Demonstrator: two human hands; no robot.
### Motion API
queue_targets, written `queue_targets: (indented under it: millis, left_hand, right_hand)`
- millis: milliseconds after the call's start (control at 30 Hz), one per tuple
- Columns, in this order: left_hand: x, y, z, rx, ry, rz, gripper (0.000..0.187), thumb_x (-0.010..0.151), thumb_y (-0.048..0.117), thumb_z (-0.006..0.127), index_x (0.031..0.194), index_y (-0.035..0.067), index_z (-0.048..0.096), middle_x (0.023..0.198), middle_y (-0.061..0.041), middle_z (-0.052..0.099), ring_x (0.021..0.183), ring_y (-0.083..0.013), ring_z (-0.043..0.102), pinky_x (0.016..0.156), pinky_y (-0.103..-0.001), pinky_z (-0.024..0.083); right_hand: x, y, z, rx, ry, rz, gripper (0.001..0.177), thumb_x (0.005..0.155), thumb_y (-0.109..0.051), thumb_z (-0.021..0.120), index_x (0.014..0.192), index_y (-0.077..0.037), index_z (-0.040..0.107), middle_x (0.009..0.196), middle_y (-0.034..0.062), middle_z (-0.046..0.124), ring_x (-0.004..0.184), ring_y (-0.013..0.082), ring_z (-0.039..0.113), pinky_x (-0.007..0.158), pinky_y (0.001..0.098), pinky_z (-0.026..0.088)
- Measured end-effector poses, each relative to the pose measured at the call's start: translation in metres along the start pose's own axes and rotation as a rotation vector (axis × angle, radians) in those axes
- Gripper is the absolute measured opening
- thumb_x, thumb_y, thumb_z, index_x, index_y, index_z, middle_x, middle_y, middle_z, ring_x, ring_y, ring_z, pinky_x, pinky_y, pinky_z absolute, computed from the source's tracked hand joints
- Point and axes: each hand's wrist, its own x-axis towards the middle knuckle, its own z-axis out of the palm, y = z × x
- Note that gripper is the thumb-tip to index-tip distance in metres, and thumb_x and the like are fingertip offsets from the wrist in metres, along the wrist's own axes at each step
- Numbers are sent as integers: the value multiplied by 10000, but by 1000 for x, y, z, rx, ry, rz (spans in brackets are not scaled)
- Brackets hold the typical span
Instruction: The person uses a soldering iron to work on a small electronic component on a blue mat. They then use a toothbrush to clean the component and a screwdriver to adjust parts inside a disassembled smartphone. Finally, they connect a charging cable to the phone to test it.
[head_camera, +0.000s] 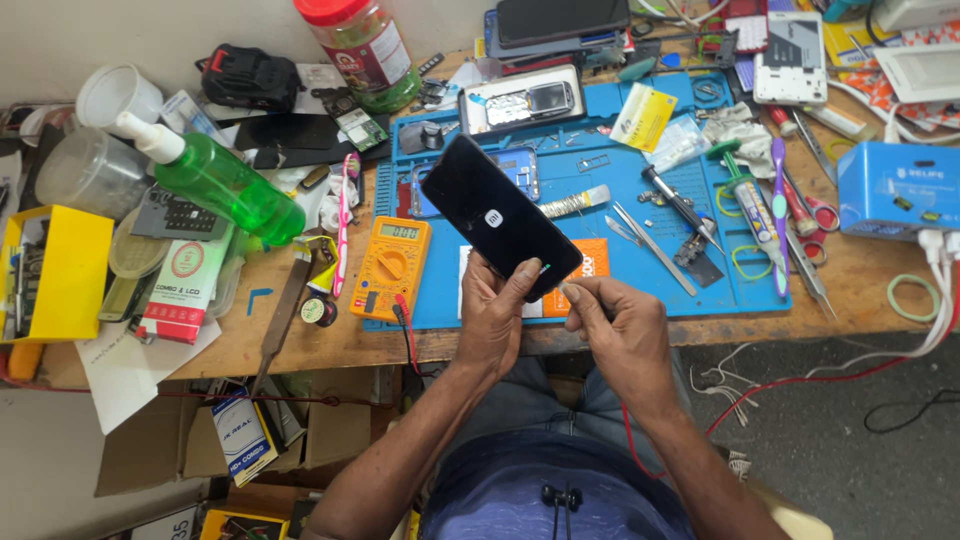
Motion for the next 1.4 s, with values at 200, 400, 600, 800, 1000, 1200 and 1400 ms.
queue_targets:
  millis: [200,400,600,800,1000,1200,1400]
  left_hand:
    - [8,-1,-8,100,2,8,334,957,60,747,1238,31,569,1062,-60,700,980,-109,669,871,-277,547]
    - [13,-2,-17,118,-32,-42,372,944,71,763,1248,28,554,1076,-53,709,981,-106,676,885,-264,562]
    - [12,-1,-16,136,-59,-39,419,929,80,769,1273,33,536,1104,-59,687,1004,-115,675,876,-271,569]
    - [10,-3,-17,109,-107,-37,421,951,76,756,1290,27,510,1145,-89,674,1121,-147,674,1010,-310,581]
    - [10,-4,-17,164,-115,-53,446,925,79,748,1301,35,513,1135,-69,681,1094,-131,677,974,-296,585]
    - [15,8,-20,199,-176,-88,369,974,64,754,1283,-11,565,1124,-89,717,1025,-135,696,927,-292,589]
    - [22,30,-10,286,-361,-226,505,945,102,748,1390,18,522,1186,-62,684,1072,-107,666,934,-285,581]
  right_hand:
    - [2,-1,2,92,-19,38,244,936,-200,695,1087,-14,741,734,12,749,615,44,661,554,201,542]
    - [-1,7,-1,-10,-28,63,276,971,-248,690,972,6,797,705,55,742,606,81,646,545,240,517]
    - [-5,9,5,29,-2,30,257,969,-242,682,998,-5,777,690,46,730,599,74,646,548,224,533]
    - [-12,15,13,113,29,-22,233,988,-214,674,993,1,764,685,37,710,590,65,628,526,213,501]
    - [-15,19,14,84,51,-20,228,991,-209,667,1004,-4,765,688,35,705,584,59,621,522,207,496]
    - [-12,6,10,141,-31,115,235,1008,-187,669,1052,22,767,738,71,730,647,98,646,598,241,520]
    - [9,-4,-14,279,-82,-95,364,963,-87,658,1314,3,626,1095,55,747,990,88,702,877,244,566]
